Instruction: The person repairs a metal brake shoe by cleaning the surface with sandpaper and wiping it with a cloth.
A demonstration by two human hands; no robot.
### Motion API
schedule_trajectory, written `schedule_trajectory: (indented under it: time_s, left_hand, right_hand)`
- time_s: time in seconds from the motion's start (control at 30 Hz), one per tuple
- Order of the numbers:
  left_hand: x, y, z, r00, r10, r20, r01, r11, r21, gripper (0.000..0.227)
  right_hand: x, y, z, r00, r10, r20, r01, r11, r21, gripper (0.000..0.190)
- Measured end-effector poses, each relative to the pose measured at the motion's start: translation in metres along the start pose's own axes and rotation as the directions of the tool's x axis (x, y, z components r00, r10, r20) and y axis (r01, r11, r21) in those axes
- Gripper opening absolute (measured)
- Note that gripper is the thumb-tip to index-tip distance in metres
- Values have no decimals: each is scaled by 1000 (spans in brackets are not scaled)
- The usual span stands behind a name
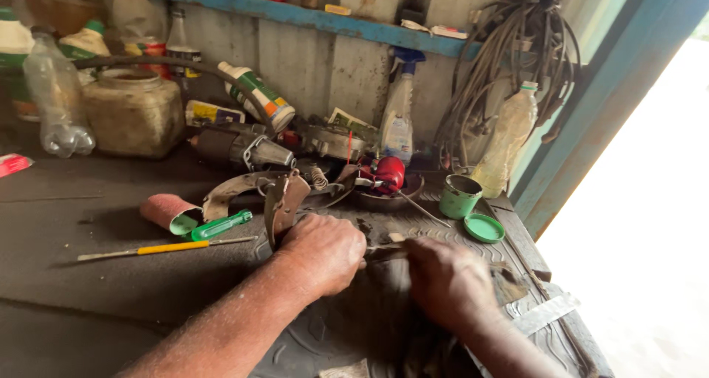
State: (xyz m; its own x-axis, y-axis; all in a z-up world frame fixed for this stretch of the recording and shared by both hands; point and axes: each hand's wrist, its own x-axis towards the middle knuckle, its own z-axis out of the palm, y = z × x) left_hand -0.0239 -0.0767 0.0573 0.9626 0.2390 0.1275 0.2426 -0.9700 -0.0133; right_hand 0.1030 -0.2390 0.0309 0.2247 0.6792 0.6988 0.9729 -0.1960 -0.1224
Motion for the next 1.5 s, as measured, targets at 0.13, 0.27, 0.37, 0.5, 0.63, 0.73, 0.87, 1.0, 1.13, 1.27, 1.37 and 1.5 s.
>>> schedule_trajectory:
  time_s: [0.13, 0.27, 0.37, 0.5, 0.63, 0.73, 0.87, 1.0, 1.13, 1.27, 1.37, 1.5]
  left_hand:
    - [0, 1, -4, 1000, 2, 11, -2, 1000, 19, 23]
    - [1, 1, -1, 1000, -1, -17, 2, 998, 65, 13]
    - [0, 5, -1, 1000, -20, 16, 19, 999, 47, 16]
    - [0, 2, -5, 1000, -5, 1, 5, 999, 33, 16]
    - [-3, 5, 0, 1000, -7, 2, 7, 1000, 6, 25]
    - [-2, 2, 0, 1000, -26, -16, 26, 1000, 5, 22]
    - [2, 0, 3, 999, -19, -33, 20, 1000, 6, 25]
    - [-2, 1, 5, 999, -39, -11, 39, 999, -4, 23]
    - [5, -1, 5, 997, 3, -79, -2, 1000, 17, 19]
    - [-1, 0, 5, 998, -9, -57, 8, 1000, -23, 23]
    - [0, -1, -2, 999, -14, -51, 14, 1000, -8, 17]
    - [0, 1, 2, 995, 13, -103, -19, 998, -53, 21]
  right_hand:
    - [6, -4, 0, 962, 211, 171, -209, 978, -30, 24]
    - [7, -10, 4, 977, 159, 140, -168, 985, 50, 21]
    - [9, -3, -4, 937, 314, 151, -320, 947, 15, 21]
    - [12, -13, 6, 880, 380, 286, -441, 877, 193, 28]
    - [6, -1, 4, 920, 323, 222, -347, 934, 81, 22]
    - [12, 1, 1, 896, 388, 216, -423, 894, 149, 22]
    - [9, -8, 13, 937, 278, 209, -334, 890, 312, 24]
    - [11, 0, 1, 944, 293, 152, -301, 953, 36, 16]
    - [11, -9, 6, 946, 264, 187, -298, 936, 186, 18]
    - [10, -3, 8, 977, 179, 120, -190, 978, 91, 16]
    - [18, 1, 1, 955, 272, 121, -278, 960, 29, 17]
    - [10, -19, 7, 936, 241, 258, -280, 952, 126, 18]
